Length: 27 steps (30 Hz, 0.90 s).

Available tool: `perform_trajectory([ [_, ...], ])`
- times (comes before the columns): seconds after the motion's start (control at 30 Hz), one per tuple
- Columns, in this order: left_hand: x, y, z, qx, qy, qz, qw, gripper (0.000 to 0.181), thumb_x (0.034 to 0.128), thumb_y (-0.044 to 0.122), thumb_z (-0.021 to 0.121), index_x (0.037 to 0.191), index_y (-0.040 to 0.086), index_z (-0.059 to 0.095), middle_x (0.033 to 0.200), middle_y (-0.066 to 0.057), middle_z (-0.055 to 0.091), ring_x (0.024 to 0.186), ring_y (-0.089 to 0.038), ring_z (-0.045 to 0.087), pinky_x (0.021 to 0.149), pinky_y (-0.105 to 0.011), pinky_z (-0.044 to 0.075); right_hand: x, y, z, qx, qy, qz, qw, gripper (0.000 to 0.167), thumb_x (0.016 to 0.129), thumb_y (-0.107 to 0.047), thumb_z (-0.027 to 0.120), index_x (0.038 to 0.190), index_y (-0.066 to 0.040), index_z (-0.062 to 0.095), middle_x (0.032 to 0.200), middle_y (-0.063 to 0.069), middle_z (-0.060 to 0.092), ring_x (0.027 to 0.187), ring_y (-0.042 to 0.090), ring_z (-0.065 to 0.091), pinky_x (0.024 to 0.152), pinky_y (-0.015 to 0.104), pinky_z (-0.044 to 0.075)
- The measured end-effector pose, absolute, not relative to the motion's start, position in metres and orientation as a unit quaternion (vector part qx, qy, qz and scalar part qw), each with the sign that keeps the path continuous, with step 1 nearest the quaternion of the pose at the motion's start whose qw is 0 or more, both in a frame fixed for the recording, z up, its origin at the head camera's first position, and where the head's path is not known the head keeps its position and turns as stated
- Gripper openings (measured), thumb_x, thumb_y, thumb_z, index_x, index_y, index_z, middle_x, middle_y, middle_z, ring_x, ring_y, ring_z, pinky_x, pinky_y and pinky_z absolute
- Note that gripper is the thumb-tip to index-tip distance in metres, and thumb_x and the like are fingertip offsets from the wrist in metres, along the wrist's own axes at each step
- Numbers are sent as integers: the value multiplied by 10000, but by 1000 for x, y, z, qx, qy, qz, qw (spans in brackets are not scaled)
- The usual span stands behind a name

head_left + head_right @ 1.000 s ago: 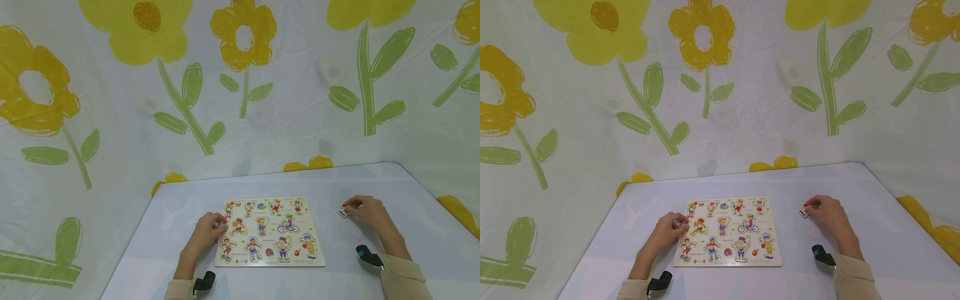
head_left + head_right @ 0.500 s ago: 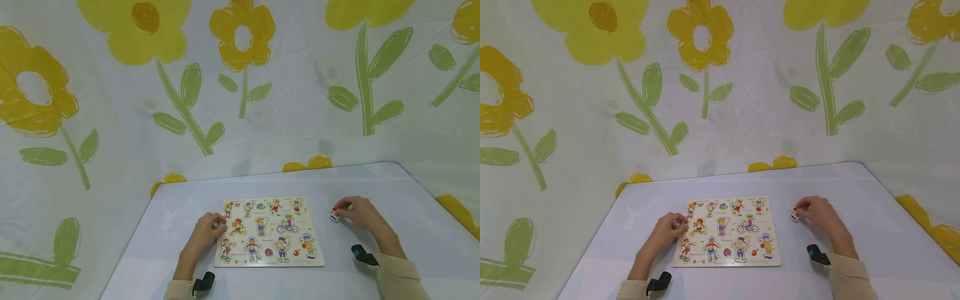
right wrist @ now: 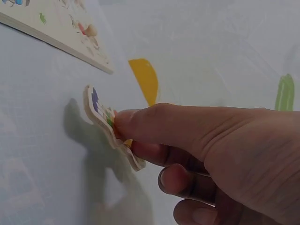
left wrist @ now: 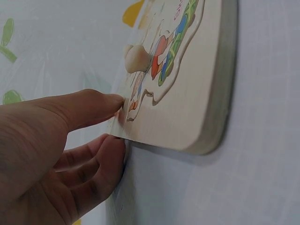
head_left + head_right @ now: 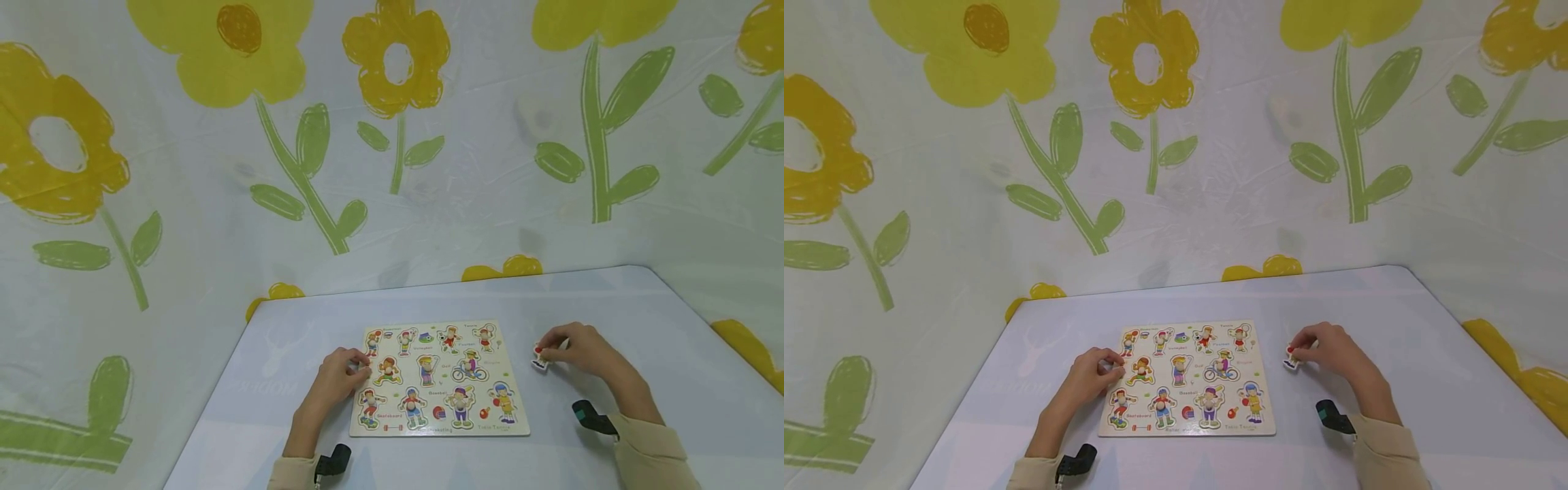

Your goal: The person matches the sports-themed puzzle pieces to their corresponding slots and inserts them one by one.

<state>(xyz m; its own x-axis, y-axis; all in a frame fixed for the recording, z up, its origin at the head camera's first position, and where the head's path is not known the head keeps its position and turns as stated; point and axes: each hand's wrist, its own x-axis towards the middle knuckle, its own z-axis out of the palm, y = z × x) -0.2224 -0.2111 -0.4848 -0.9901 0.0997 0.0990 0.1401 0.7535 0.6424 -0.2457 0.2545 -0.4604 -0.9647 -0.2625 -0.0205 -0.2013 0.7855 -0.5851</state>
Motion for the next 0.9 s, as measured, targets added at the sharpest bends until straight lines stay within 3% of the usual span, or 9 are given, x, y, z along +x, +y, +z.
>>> perform_trajectory([
  [0.57,-222,-211,-484,-63,-938,-339,34,140,869,161,730,988,97,697,929,-96,577,612,-115,504,466,-207,447,-239,239,-449,-151,928,-318,121,140,819,-266,780,906,-161,744,891,-45,693,800,157,493,650,271,398],
  [0.9,-222,-211,-484,-64,-938,-339,33,132,869,161,728,982,99,698,920,-96,576,627,-119,504,471,-211,445,-237,224,-447,-229,903,-331,148,85,829,-239,769,894,-186,756,810,-79,678,761,85,526,619,218,429],
])
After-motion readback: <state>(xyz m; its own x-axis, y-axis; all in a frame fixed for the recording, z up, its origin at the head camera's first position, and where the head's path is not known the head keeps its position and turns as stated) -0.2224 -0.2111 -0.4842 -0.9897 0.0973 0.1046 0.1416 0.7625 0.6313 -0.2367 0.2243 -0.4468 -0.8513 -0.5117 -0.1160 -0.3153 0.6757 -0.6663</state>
